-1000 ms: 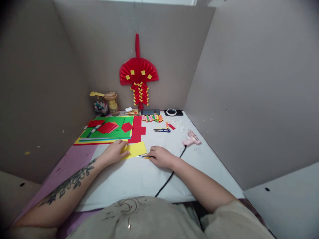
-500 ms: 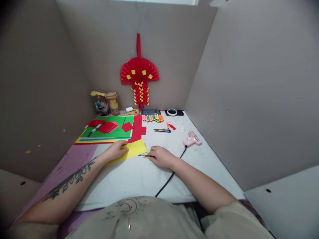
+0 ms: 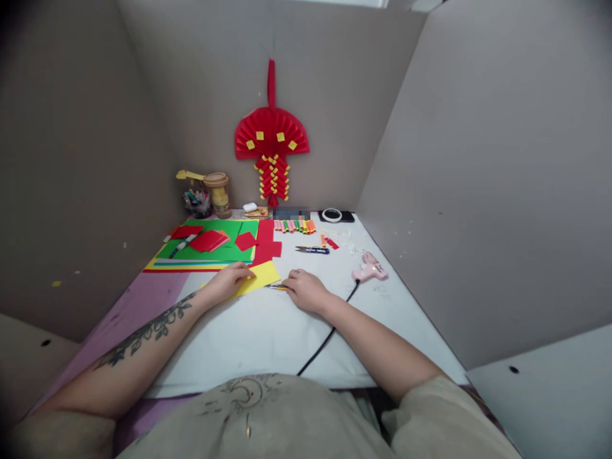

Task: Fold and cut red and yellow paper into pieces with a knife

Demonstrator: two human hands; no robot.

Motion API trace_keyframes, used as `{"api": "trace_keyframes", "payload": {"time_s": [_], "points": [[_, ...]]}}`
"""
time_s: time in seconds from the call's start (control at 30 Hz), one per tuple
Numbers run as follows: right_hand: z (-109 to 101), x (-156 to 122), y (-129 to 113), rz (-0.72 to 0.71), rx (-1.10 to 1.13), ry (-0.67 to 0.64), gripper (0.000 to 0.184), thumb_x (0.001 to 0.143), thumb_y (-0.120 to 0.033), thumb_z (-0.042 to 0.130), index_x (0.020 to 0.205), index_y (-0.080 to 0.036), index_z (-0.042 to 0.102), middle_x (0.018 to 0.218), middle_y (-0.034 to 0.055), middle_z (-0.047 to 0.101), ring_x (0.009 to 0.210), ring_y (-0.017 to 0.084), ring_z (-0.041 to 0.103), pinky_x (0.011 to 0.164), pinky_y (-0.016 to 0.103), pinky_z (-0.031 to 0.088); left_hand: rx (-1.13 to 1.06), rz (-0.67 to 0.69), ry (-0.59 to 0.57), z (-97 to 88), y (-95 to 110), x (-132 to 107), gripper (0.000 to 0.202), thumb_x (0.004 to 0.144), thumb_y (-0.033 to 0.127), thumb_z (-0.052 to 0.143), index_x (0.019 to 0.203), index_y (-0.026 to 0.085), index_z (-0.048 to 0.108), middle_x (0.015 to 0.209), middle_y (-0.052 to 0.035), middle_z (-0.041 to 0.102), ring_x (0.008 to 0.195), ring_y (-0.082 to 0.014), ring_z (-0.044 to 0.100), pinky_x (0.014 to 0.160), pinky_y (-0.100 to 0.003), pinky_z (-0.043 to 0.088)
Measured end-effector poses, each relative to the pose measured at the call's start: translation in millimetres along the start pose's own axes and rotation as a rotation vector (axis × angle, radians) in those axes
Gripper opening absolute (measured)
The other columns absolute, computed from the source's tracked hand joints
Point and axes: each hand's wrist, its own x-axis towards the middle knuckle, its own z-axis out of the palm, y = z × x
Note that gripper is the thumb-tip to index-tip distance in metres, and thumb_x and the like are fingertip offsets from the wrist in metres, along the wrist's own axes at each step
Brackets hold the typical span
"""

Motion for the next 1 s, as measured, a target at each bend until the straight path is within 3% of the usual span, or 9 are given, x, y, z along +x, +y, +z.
{"api": "trace_keyframes", "payload": {"time_s": [0.13, 0.27, 0.4, 1.0], "points": [[1, 1, -2, -0.012, -0.023, 0.001, 0.027, 0.089, -0.019, 0.044, 0.106, -0.018, 0.064, 0.09, 0.0091, 0.059, 0.086, 0.018, 0.051, 0.077, 0.029, 0.042, -0.059, 0.062, -0.03, 1.2, -7, -1, 0.035, 0.087, 0.02, 0.038, 0.104, 0.021, 0.069, 0.104, -0.0088, 0.06, 0.096, -0.0178, 0.057, 0.087, -0.029, 0.045], [2, 3, -4, -0.021, -0.034, 0.005, 0.027, 0.089, -0.02, 0.043, 0.106, -0.018, 0.064, 0.09, 0.0092, 0.059, 0.086, 0.018, 0.051, 0.076, 0.029, 0.042, -0.004, 0.134, -0.087, 3.1, -14, -1, 0.036, 0.087, 0.019, 0.038, 0.106, 0.027, 0.069, 0.117, -0.0066, 0.056, 0.108, -0.0188, 0.051, 0.096, -0.032, 0.039], [4, 4, -5, -0.021, -0.03, 0.003, 0.026, 0.089, -0.019, 0.044, 0.106, -0.017, 0.064, 0.092, 0.0096, 0.059, 0.087, 0.018, 0.051, 0.076, 0.029, 0.042, 0.032, 0.13, -0.131, 6.3, -18, -1, 0.037, 0.088, 0.021, 0.039, 0.109, 0.032, 0.066, 0.124, -0.0036, 0.054, 0.114, -0.0189, 0.048, 0.1, -0.033, 0.035], [4, 10, -14, -0.082, 0.007, -0.003, 0.023, 0.087, -0.017, 0.045, 0.101, -0.016, 0.064, 0.09, 0.0095, 0.059, 0.085, 0.019, 0.051, 0.076, 0.03, 0.042, 0.036, 0.145, -0.125, 6.8, -19, 0, 0.04, 0.087, 0.016, 0.038, 0.11, 0.032, 0.066, 0.123, -0.0038, 0.053, 0.113, -0.0189, 0.049, 0.1, -0.032, 0.035]]}}
